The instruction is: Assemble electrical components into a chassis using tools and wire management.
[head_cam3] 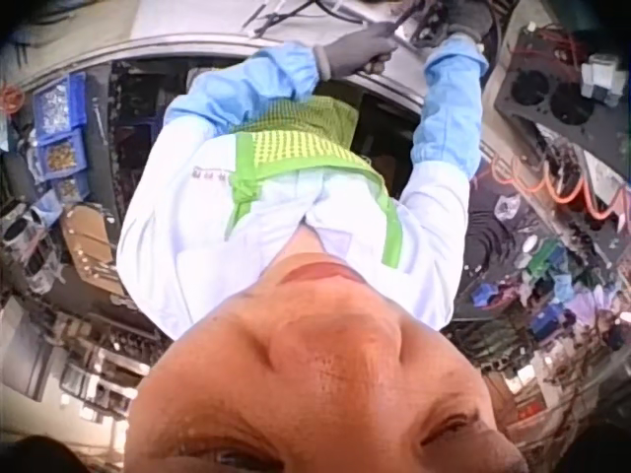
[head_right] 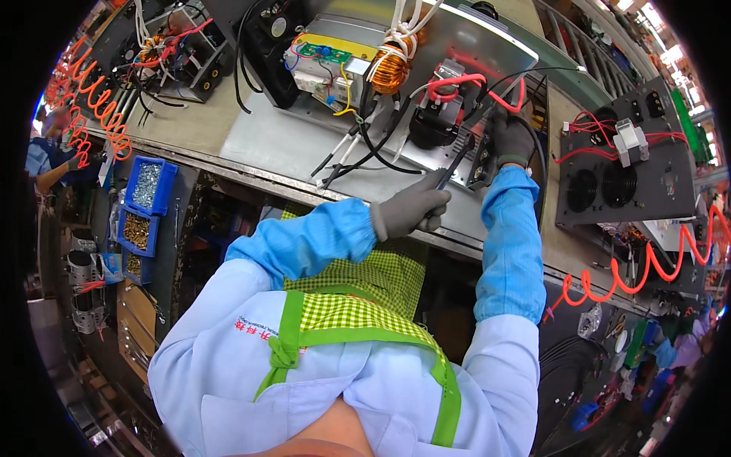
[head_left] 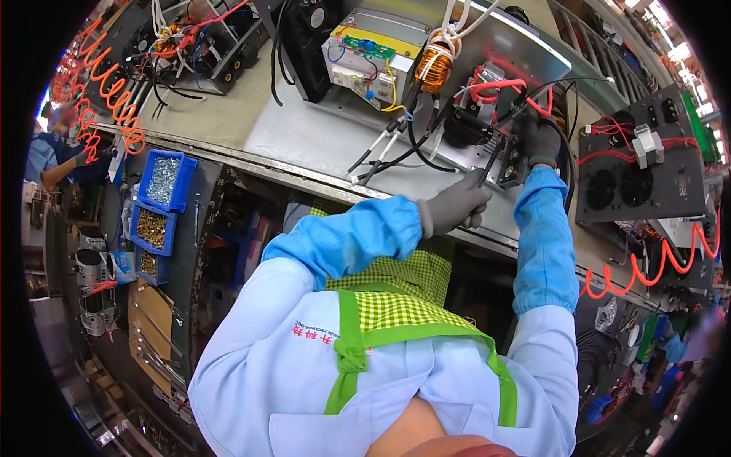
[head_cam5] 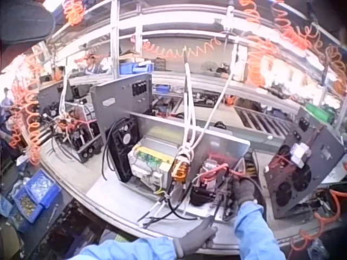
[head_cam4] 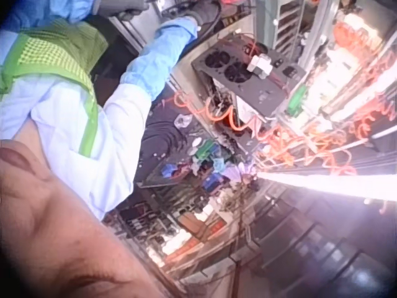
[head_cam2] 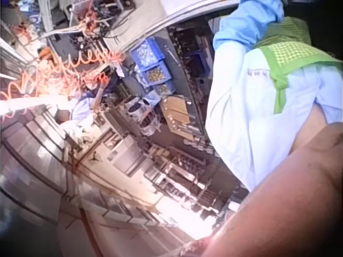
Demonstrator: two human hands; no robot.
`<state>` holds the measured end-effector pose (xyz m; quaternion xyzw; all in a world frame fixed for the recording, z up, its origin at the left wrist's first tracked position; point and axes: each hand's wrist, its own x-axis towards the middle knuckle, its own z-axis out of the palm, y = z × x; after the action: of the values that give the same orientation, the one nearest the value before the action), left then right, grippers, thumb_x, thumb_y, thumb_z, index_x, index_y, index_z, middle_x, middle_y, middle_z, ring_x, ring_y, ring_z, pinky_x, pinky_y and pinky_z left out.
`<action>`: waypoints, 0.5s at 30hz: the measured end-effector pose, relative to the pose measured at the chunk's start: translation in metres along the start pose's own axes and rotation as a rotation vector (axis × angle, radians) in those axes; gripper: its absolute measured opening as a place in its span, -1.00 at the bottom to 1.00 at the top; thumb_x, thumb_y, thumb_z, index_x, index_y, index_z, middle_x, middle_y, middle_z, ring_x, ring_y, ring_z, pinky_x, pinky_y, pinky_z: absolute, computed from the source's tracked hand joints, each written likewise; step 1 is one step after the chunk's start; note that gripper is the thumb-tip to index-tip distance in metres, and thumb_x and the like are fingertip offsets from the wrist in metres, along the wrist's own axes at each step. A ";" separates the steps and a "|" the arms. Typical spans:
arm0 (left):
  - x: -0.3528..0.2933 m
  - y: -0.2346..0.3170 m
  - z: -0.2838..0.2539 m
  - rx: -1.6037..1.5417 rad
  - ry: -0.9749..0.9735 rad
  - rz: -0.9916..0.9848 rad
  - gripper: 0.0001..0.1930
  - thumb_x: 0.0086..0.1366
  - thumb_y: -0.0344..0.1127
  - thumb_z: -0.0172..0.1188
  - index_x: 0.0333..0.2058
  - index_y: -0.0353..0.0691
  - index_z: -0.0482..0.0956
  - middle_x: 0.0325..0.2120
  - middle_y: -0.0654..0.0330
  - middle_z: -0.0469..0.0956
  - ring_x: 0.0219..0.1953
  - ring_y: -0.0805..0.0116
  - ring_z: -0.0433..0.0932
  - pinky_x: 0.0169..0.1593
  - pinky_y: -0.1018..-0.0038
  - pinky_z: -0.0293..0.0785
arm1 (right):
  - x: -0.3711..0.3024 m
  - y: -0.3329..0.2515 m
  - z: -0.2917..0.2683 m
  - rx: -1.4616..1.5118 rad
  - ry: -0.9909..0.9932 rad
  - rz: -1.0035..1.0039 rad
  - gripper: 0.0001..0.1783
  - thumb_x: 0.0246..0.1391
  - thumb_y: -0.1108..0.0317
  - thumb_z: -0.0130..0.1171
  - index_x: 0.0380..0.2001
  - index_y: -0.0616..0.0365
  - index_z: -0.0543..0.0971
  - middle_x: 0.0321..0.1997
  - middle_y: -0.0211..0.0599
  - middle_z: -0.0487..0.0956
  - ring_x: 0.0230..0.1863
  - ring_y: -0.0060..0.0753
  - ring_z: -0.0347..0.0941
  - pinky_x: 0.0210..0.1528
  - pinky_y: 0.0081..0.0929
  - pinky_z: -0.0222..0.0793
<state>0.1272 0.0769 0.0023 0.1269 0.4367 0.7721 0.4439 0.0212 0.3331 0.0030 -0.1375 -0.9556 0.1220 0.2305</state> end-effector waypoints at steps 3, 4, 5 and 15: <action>0.036 0.008 0.006 0.015 0.018 -0.014 -0.51 0.22 -0.23 -0.02 0.09 -0.23 0.11 -0.59 0.23 0.31 -0.67 0.42 0.38 -0.68 0.53 0.24 | 0.000 0.006 0.002 -0.001 0.068 -0.063 -0.34 0.13 -0.20 -0.26 -0.28 0.21 0.55 -0.28 0.06 0.55 -0.22 0.18 0.45 -0.23 -0.05 0.31; 0.042 0.021 0.016 0.092 0.018 -0.010 -0.56 0.20 -0.25 -0.01 0.05 -0.17 0.18 -0.60 0.27 0.28 -0.68 0.47 0.32 -0.67 0.57 0.19 | 0.000 0.008 0.001 -0.006 0.062 -0.063 -0.34 0.13 -0.20 -0.26 -0.28 0.21 0.55 -0.28 0.06 0.55 -0.22 0.18 0.45 -0.23 -0.05 0.31; 0.049 0.028 0.022 0.169 0.019 -0.007 -0.61 0.18 -0.28 -0.01 0.01 -0.11 0.24 -0.62 0.31 0.25 -0.69 0.51 0.26 -0.67 0.60 0.15 | 0.001 0.010 0.001 0.015 0.007 -0.020 -0.36 0.13 -0.18 -0.24 -0.26 0.20 0.54 -0.27 0.06 0.54 -0.22 0.18 0.45 -0.22 -0.05 0.31; 0.101 0.027 0.022 0.966 -0.103 -0.121 -0.38 0.11 -0.14 0.04 0.07 -0.36 0.10 -0.64 0.04 0.46 -0.68 0.33 0.45 -0.59 0.44 0.38 | -0.004 -0.015 -0.013 0.101 -0.074 0.074 -0.45 0.12 -0.10 -0.12 -0.15 0.18 0.50 -0.25 0.05 0.54 -0.20 0.18 0.43 -0.20 -0.05 0.31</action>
<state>0.0668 0.1640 0.0170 0.3308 0.7290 0.4467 0.3995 0.0277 0.3199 0.0174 -0.1562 -0.9503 0.1834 0.1970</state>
